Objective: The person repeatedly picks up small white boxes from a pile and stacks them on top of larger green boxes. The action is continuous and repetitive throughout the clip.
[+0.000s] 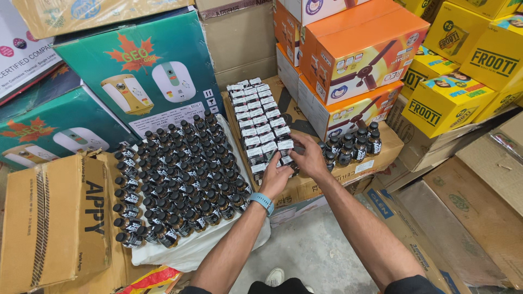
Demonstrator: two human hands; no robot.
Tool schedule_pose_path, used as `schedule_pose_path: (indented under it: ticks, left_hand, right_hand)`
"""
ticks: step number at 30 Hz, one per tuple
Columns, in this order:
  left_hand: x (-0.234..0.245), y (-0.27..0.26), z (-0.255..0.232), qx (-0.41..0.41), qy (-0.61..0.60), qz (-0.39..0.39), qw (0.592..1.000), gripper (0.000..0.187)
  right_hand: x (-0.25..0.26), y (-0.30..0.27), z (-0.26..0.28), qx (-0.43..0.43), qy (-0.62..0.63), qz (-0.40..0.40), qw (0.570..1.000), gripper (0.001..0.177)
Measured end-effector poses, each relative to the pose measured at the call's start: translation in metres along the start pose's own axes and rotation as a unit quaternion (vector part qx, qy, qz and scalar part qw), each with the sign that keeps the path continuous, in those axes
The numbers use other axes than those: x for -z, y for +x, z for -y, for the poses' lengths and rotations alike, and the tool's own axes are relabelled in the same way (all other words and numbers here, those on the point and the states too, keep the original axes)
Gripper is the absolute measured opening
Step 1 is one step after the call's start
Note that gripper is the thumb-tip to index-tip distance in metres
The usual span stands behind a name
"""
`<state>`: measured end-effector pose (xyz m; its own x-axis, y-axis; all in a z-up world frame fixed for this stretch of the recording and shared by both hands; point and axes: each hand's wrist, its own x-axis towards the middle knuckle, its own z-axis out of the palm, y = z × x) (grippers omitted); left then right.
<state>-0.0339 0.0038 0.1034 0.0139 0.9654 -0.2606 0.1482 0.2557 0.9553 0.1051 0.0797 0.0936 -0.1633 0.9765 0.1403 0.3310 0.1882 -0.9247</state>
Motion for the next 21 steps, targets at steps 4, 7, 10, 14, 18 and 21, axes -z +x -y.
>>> schedule_pose_path:
  ticks: [4, 7, 10, 14, 18, 21]
  left_hand:
    - [-0.003, -0.018, -0.018, 0.002, -0.015, -0.001, 1.000, 0.088]
    - [-0.005, -0.033, -0.034, -0.013, -0.015, -0.003, 1.000, 0.081]
    - [-0.008, -0.043, -0.045, -0.026, -0.020, -0.018, 0.999, 0.078]
    - [-0.012, -0.023, -0.014, -0.032, -0.155, -0.051, 0.986, 0.063]
    - [-0.024, -0.021, 0.008, 0.024, -0.283, -0.055, 0.957, 0.051]
    - [-0.038, -0.038, 0.011, 0.060, -0.306, -0.024, 0.950, 0.055]
  right_hand:
    - [0.001, 0.008, -0.033, 0.032, -0.019, 0.004, 0.999, 0.055]
    - [0.005, -0.002, -0.029, 0.053, -0.001, -0.016, 0.998, 0.054]
    - [0.011, -0.016, -0.022, 0.059, 0.002, -0.033, 0.998, 0.049]
    - [0.023, -0.044, -0.012, 0.046, 0.013, -0.066, 0.997, 0.050]
    - [0.040, -0.085, -0.001, 0.045, 0.021, -0.076, 0.996, 0.051]
    - [0.050, -0.124, 0.002, 0.004, 0.039, -0.099, 0.994, 0.052]
